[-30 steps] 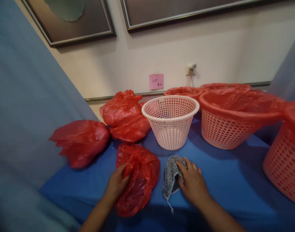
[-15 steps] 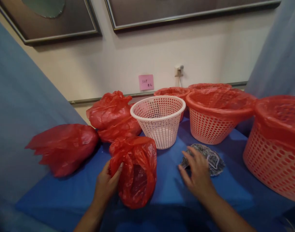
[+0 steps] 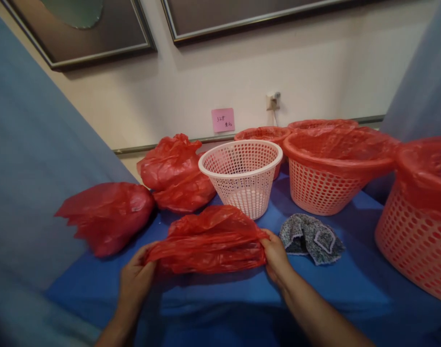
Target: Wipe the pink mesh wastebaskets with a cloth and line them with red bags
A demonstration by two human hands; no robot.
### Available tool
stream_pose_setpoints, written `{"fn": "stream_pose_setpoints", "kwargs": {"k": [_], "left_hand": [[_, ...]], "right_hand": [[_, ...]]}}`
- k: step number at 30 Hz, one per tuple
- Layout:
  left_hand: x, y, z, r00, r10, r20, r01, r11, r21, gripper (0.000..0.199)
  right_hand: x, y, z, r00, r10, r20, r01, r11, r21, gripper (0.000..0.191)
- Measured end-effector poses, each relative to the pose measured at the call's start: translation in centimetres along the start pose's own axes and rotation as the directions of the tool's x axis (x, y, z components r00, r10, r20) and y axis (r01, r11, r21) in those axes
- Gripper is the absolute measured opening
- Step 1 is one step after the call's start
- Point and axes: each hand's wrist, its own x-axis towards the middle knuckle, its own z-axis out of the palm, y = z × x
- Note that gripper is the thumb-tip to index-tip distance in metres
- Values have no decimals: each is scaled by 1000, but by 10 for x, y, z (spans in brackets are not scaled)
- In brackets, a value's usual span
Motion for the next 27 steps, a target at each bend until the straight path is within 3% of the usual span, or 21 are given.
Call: {"fn": "stream_pose_setpoints", "kwargs": {"k": [3,6,8,11,13,15,16,18,22,25,27], "left_hand": [[7,-16,-22,981,169,-95,-144,963,227,40],[12,-21,-41,918,332,-219,-231,893,387,36],[12,-22,-50,890,304,-341,-167,911,377,36],[4,-26,-55,879,139,-456,-40,975,221,46],[-8,-30,-51,924,107,-366,-35,980,196,48],[-21,-31,-43,967,192,-167,-142,952,273,53],[-28,-30,-37,964,250,-90,-210,926,315,58],[-41,-22,-27,934,349,-74,-293,869,398,72],[-62,6,-12,834,513,-202,-357,781,512,81],[-71,20,-6,767,640,-40,-557,696,453,56],[-71,21,-5,762,644,70,-625,702,342,29]], "right_hand": [[-2,-2,-3,1000,-2,-19,3,999,46,37],[-3,-4,-6,999,-4,-53,9,995,98,35],[-4,-5,-8,998,5,-68,4,993,119,33],[-7,-6,-7,997,18,-72,-10,994,110,31],[-9,-5,-4,997,5,-75,3,995,100,33],[-11,-1,-3,998,-16,-69,21,998,67,35],[-12,1,-3,998,-22,-58,25,999,40,35],[-12,6,-5,999,-21,-39,20,1000,-18,37],[-12,11,-12,998,-24,-65,18,996,-87,43],[-13,11,-13,997,-33,-64,28,996,-80,42],[-14,9,-10,998,-31,-48,28,997,-66,40]]}}
